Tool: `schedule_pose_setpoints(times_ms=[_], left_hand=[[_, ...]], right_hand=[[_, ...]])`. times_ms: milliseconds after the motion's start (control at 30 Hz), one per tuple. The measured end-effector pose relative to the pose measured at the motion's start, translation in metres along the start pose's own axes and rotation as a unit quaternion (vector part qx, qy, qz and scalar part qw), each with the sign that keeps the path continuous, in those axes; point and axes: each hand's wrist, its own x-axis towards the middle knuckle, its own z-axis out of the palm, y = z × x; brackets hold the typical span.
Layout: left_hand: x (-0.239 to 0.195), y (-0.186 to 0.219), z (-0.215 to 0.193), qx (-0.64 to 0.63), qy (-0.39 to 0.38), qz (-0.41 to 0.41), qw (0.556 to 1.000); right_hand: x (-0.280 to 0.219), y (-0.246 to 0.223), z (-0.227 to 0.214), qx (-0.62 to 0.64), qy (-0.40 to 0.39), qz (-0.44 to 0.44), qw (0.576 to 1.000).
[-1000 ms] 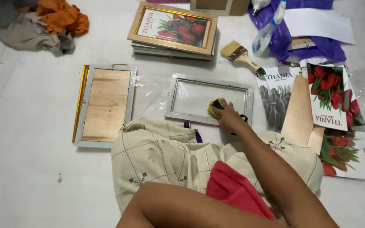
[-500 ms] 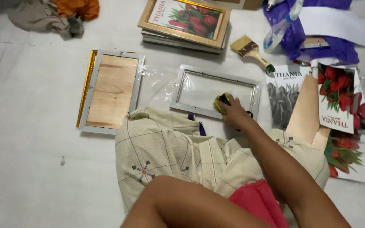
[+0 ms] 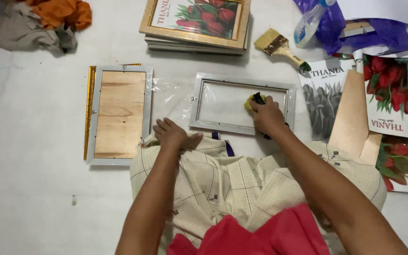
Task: Cleaning a glass pane within a frame and then inserting a wooden backing board to assemble it.
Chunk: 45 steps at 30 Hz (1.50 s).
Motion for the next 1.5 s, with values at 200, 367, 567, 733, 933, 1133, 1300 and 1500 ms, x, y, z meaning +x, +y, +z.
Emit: schedule_pose_setpoints(times_ms=[200, 367, 567, 733, 933, 1133, 1300, 1500], left_hand=[[-0.002, 0.018, -0.005, -0.128, 0.023, -0.069, 0.989], [0.027, 0.019, 0.005, -0.115, -0.006, -0.084, 0.990], [0.047, 0.019, 0.012, -0.076, -0.026, -0.103, 0.991], [0.048, 0.020, 0.011, -0.071, -0.045, -0.106, 0.991], [0.054, 0.018, 0.006, -0.088, -0.081, -0.105, 0.987], [0.052, 0.020, 0.006, -0.068, -0.081, -0.107, 0.989], [0.063, 0.023, 0.016, -0.059, -0.066, -0.123, 0.988], [0.051, 0.026, 0.008, -0.048, -0.080, -0.122, 0.988]], right_hand=[[-0.004, -0.079, -0.024, 0.003, -0.086, -0.104, 0.991], [0.038, -0.078, 0.009, -0.061, 0.006, -0.117, 0.991], [0.038, -0.118, 0.020, -0.039, -0.051, -0.222, 0.973], [0.089, -0.123, 0.013, -0.061, 0.013, -0.201, 0.978], [0.117, -0.133, 0.013, -0.063, 0.038, -0.194, 0.978], [0.088, -0.123, 0.016, -0.077, -0.018, -0.263, 0.961], [0.036, -0.134, 0.018, -0.069, -0.094, -0.293, 0.949], [0.071, -0.133, 0.007, -0.107, -0.019, -0.225, 0.968]])
